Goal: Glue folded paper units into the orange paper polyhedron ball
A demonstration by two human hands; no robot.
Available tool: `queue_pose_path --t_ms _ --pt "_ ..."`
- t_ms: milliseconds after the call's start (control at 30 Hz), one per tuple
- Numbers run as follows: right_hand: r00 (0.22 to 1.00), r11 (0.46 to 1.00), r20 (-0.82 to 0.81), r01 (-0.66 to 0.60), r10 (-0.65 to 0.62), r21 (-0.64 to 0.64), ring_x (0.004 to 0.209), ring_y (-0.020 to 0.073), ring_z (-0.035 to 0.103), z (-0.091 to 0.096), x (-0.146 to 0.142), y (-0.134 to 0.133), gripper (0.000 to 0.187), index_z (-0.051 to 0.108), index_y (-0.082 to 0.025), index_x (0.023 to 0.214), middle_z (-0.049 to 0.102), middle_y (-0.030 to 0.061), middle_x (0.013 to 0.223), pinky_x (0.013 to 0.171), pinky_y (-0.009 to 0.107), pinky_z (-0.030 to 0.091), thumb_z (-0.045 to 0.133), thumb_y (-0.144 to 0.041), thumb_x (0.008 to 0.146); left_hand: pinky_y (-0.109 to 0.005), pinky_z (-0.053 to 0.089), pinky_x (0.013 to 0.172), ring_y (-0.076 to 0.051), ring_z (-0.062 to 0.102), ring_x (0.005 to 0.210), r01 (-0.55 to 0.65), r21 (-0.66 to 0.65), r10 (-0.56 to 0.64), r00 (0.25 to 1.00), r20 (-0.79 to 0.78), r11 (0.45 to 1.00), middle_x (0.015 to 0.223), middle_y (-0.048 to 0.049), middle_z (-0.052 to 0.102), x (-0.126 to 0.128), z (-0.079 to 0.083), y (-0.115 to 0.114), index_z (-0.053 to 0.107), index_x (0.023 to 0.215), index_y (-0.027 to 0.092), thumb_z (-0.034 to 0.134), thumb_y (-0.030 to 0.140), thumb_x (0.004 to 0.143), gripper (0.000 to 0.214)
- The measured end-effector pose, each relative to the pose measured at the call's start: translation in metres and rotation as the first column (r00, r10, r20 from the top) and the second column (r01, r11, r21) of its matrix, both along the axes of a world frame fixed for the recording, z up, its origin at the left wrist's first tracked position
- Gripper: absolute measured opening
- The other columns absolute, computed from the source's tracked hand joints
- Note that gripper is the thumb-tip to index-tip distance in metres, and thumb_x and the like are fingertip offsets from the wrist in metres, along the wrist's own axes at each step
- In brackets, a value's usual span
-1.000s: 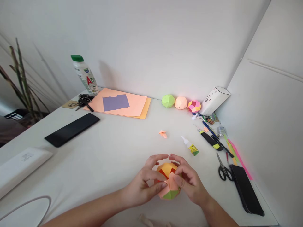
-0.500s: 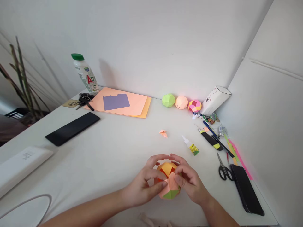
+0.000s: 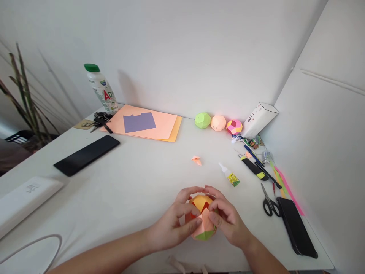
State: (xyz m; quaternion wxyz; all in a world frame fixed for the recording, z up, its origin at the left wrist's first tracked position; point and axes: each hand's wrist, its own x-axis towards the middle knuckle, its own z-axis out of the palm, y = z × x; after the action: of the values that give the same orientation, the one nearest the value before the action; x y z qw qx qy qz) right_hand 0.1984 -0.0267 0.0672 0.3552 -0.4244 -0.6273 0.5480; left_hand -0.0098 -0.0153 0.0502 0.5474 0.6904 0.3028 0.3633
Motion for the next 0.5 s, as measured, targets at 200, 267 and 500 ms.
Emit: queue_pose_path --t_ms 200,267,500 --pt "0.999 1.0 0.03 0.015 -0.016 0.022 0.132 0.0266 0.042 -0.0011 -0.0009 -0.0015 0.017 0.059 -0.023 0.081 0.041 0.0081 0.143 0.105 0.042 0.04 0.056 -0.037 0.091 -0.044 0.045 0.102 -0.028 0.041 0.13 0.007 0.004 -0.007 1.0 0.011 1.0 0.143 -0.0088 0.036 0.0005 0.0001 -0.0008 0.064 0.081 0.019 0.052 0.033 0.092 0.021" --pt "0.999 1.0 0.039 0.015 -0.016 0.017 0.133 0.027 0.041 -0.0012 -0.0015 -0.0017 0.017 0.059 -0.023 0.08 0.041 0.008 0.143 0.105 0.043 0.04 0.058 -0.037 0.089 -0.044 0.048 0.098 -0.029 0.04 0.131 0.013 0.008 -0.014 1.0 0.024 1.0 0.144 -0.0087 0.035 0.0006 0.0002 -0.001 0.064 0.083 0.02 0.052 0.031 0.092 0.019" --pt "0.994 0.999 0.111 -0.014 0.01 0.038 0.142 0.0291 0.026 0.0013 -0.0047 -0.0025 0.022 0.061 -0.022 0.077 0.043 0.0099 0.141 0.109 0.048 0.034 0.061 -0.042 0.086 -0.041 0.051 0.095 -0.028 0.04 0.132 0.029 0.047 -0.031 0.999 0.031 0.998 0.142 -0.0098 0.035 0.0008 0.0031 -0.0046 0.062 0.083 0.019 0.05 0.023 0.092 0.015"
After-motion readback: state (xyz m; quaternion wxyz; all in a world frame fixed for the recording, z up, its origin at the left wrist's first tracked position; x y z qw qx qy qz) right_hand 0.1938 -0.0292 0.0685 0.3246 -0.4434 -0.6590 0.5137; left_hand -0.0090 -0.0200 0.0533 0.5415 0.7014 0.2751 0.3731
